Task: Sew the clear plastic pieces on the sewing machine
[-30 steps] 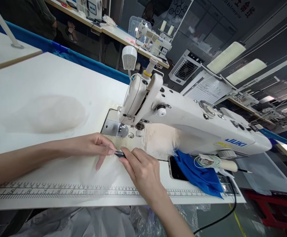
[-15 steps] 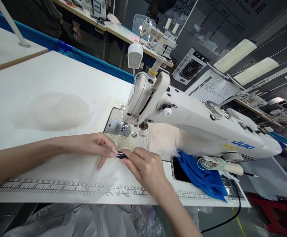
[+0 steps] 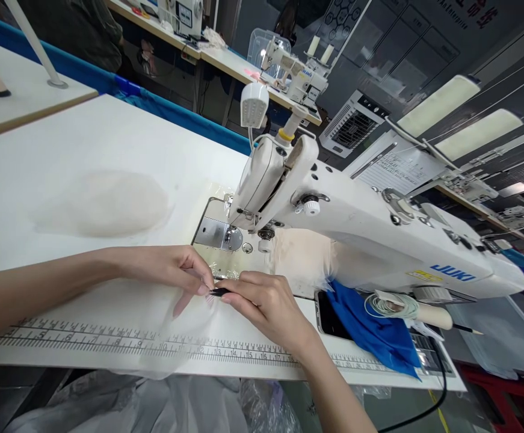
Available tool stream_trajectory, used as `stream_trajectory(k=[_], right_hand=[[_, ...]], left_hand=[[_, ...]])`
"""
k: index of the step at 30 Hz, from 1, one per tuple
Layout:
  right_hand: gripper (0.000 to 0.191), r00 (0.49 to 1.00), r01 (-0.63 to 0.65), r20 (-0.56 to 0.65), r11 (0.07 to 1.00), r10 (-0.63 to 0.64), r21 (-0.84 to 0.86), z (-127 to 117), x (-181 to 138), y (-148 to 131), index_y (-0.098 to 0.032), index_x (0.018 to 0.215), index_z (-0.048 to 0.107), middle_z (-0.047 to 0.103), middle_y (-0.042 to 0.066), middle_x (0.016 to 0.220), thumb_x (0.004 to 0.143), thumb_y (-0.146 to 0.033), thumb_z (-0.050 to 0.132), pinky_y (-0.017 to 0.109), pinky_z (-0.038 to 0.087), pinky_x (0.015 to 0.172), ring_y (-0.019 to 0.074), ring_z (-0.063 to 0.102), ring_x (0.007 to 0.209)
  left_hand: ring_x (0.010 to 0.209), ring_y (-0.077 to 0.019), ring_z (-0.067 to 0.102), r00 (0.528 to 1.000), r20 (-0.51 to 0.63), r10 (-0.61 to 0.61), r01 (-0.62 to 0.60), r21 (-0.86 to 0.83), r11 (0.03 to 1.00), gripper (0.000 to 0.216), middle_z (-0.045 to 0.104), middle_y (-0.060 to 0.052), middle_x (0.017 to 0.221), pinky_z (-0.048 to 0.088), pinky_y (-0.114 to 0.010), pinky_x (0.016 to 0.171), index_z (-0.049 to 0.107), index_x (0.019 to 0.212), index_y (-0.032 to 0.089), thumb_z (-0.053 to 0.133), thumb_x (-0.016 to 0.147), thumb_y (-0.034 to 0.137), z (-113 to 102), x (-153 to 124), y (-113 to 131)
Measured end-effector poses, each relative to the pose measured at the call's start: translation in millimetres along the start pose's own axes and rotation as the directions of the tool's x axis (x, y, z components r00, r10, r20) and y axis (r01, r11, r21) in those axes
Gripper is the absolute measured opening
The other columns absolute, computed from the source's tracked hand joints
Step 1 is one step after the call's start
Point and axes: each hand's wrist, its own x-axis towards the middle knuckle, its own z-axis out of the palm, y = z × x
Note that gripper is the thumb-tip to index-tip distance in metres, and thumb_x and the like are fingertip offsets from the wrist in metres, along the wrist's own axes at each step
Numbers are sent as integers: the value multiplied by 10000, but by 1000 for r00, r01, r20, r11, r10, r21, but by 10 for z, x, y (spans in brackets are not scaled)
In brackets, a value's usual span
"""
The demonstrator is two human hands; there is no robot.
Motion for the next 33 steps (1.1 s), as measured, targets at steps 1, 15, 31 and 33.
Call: stream_trajectory(k=[1,15,31,33], right_hand=[[305,1000,-5,-2,1000,5,16,2,4,0,-229,1163,691,593,13,698,988,-344,469,239,354,550,130,545,643],[316,943,-263,-96,887,320,379,217,-223,3,-258,1177,696,638,33,769,964,-387,501,282,419,633,169,574,704],[262,936,-180,-186,861,298,476,370,-184,-6,-270,1108,730,661,28,755,944,-357,546,270,379,592,150,537,658],[260,935,-176,-194,863,297,474,369,-169,-14,-266,1092,738,665,28,746,941,-362,550,268,378,580,150,540,646]], left_hand=[[872,-161,600,1000,-2,1,-1,3,1000,271,708,17,647,339,-322,1040,749,863,284,562,908,475,-1,0,-4],[880,-163,642,1000,-3,31,-31,-15,999,246,704,20,627,362,-328,1039,735,1000,273,560,922,427,2,10,-9],[842,-170,619,1000,-31,6,-5,34,999,256,702,11,635,418,-268,822,735,965,269,545,920,436,12,9,19],[841,-169,621,1000,-29,8,-7,31,999,253,703,10,633,418,-265,828,736,959,272,546,920,434,16,9,17]])
